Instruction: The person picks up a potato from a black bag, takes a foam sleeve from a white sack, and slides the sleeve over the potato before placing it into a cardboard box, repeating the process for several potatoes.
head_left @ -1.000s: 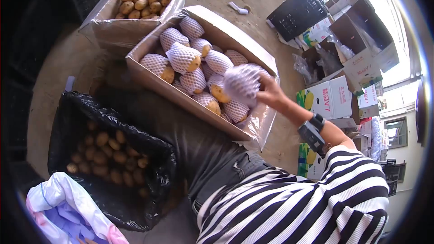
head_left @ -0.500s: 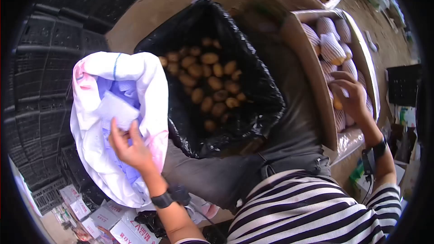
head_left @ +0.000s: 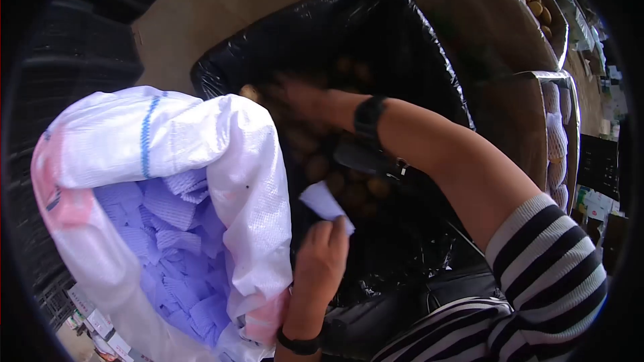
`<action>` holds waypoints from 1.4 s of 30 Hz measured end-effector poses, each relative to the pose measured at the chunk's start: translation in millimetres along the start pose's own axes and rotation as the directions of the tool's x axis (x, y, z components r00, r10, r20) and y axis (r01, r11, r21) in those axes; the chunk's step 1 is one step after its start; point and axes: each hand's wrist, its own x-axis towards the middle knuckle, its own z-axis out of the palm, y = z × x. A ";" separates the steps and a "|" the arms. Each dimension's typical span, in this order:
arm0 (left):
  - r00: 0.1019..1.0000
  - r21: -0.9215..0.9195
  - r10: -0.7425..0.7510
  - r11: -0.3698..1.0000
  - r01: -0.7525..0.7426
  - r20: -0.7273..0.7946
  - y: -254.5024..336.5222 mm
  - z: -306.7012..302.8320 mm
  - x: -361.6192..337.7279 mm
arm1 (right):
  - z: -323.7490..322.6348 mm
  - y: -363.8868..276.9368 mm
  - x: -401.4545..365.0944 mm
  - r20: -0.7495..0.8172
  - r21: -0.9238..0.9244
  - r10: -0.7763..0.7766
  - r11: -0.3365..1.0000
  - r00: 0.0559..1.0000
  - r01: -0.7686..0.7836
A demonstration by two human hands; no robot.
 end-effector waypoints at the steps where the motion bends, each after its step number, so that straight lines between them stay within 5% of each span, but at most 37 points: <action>1: 0.990 0.086 -0.131 0.987 0.134 -0.044 -7.4 -1.7 0.1 | -4.6 -6.9 3.9 0.012 -0.105 0.057 0.993 0.998 -0.055; 2: 0.963 0.172 -0.252 0.949 0.265 -0.096 -11.1 -3.1 0.2 | -1.5 -7.9 5.8 0.018 -0.208 0.113 0.972 0.993 -0.107; 3: 0.943 0.045 -0.240 0.965 0.257 -0.232 -7.4 -7.3 2.0 | 9.3 -1.3 8.4 0.024 -0.193 0.129 0.974 0.991 -0.122; 6: 0.794 0.219 -0.124 0.926 0.309 -0.594 -16.7 -25.5 -0.7 | 19.2 24.4 8.8 -0.097 -0.142 0.110 0.982 0.989 -0.123; 9: 0.554 -0.042 -0.299 0.903 0.428 -0.777 -26.9 -43.1 -8.0 | -15.2 24.5 -14.1 0.044 -0.124 0.019 0.992 0.999 -0.013; 10: 0.469 -0.138 -0.345 0.897 0.421 -0.813 -30.5 -44.9 -10.1 | -27.0 27.5 -30.5 0.132 -0.257 -0.113 0.956 0.985 0.144; 11: 0.464 -0.136 -0.340 0.898 0.418 -0.818 -29.9 -46.4 -8.6 | -39.1 29.2 -43.1 0.237 -0.375 -0.229 0.875 0.944 0.306; 12: 0.459 -0.092 -0.308 0.896 0.435 -0.833 -29.3 -47.5 -7.7 | -51.1 23.8 -55.0 0.236 -0.377 -0.232 0.873 0.944 0.309; 15: 0.440 -0.113 -0.324 0.890 0.442 -0.838 -16.3 -46.3 1.0 | -64.1 9.5 -66.7 0.335 -0.344 -0.020 0.928 0.942 0.143; 17: 0.426 -0.173 -0.372 0.883 0.436 -0.825 -9.6 -44.2 5.7 | -37.4 12.1 -43.0 0.173 -0.187 -0.006 0.982 0.985 0.039; 20: 0.447 -0.227 -0.375 0.909 0.350 -0.812 -13.5 -44.7 6.3 | 3.2 2.2 -21.4 -0.045 -0.232 -0.027 0.973 0.999 0.016; 21: 0.507 -0.212 -0.316 0.944 0.252 -0.802 -17.3 -43.9 4.6 | 16.8 -1.1 -11.7 -0.034 -0.224 -0.031 0.974 0.999 0.022; 22: 0.555 -0.202 -0.252 0.968 0.150 -0.793 -21.2 -42.5 3.7 | 28.1 -2.4 1.0 0.032 -0.170 0.128 0.978 0.991 -0.121; 23: 0.556 -0.158 -0.249 0.966 0.207 -0.793 -20.2 -42.6 3.0 | 42.4 -0.4 6.0 0.111 -0.127 0.282 0.955 0.953 -0.268; 27: 0.548 -0.086 -0.182 0.977 0.196 -0.816 -20.0 -45.3 3.9 | 57.2 2.9 -14.4 0.156 -0.018 0.245 0.969 0.957 -0.245; 28: 0.554 -0.066 -0.170 0.977 0.203 -0.815 -17.4 -46.4 4.8 | 52.6 -14.3 -33.6 0.053 0.296 0.341 0.892 0.938 -0.341; 30: 0.558 -0.049 -0.157 0.978 0.204 -0.815 -14.4 -47.3 3.4 | 46.1 -10.9 -68.9 -0.020 0.583 0.455 0.729 0.890 -0.359; 31: 0.576 -0.043 -0.129 0.986 0.160 -0.808 -16.8 -47.1 2.1 | 52.5 6.6 -90.7 -0.102 0.268 0.150 0.956 0.983 -0.118; 32: 0.589 -0.035 -0.097 0.993 0.116 -0.802 -17.8 -46.8 0.9 | 58.1 22.2 -110.3 -0.067 -0.086 -0.182 0.981 0.981 0.176; 33: 0.597 -0.020 -0.084 0.993 0.113 -0.798 -16.3 -46.3 -0.6 | 53.2 24.2 -125.3 -0.065 -0.094 -0.191 0.978 0.979 0.185; 34: 0.588 -0.022 -0.083 0.994 0.110 -0.805 -18.0 -43.9 -1.4 | 44.3 21.7 -138.9 0.061 -0.036 0.169 0.985 0.984 -0.167; 36: 0.602 0.074 0.034 0.996 0.042 -0.798 -23.7 -38.5 -1.9 | 19.0 14.4 -165.7 0.186 -0.029 0.492 0.868 0.851 -0.496; 38: 0.622 0.062 0.002 0.995 0.074 -0.783 -20.4 -36.7 -4.6 | -40.2 -26.0 -178.5 0.352 0.055 0.355 0.916 0.866 -0.398; 40: 0.633 -0.028 -0.080 0.995 0.092 -0.770 -9.1 -35.5 -13.2 | -128.0 -116.7 -176.3 0.595 0.200 0.512 0.652 0.619 -0.731; 42: 0.612 0.013 -0.081 0.989 0.148 -0.786 5.2 -24.5 -20.6 | -143.7 -139.9 -210.8 0.683 0.520 0.352 0.380 0.640 -0.765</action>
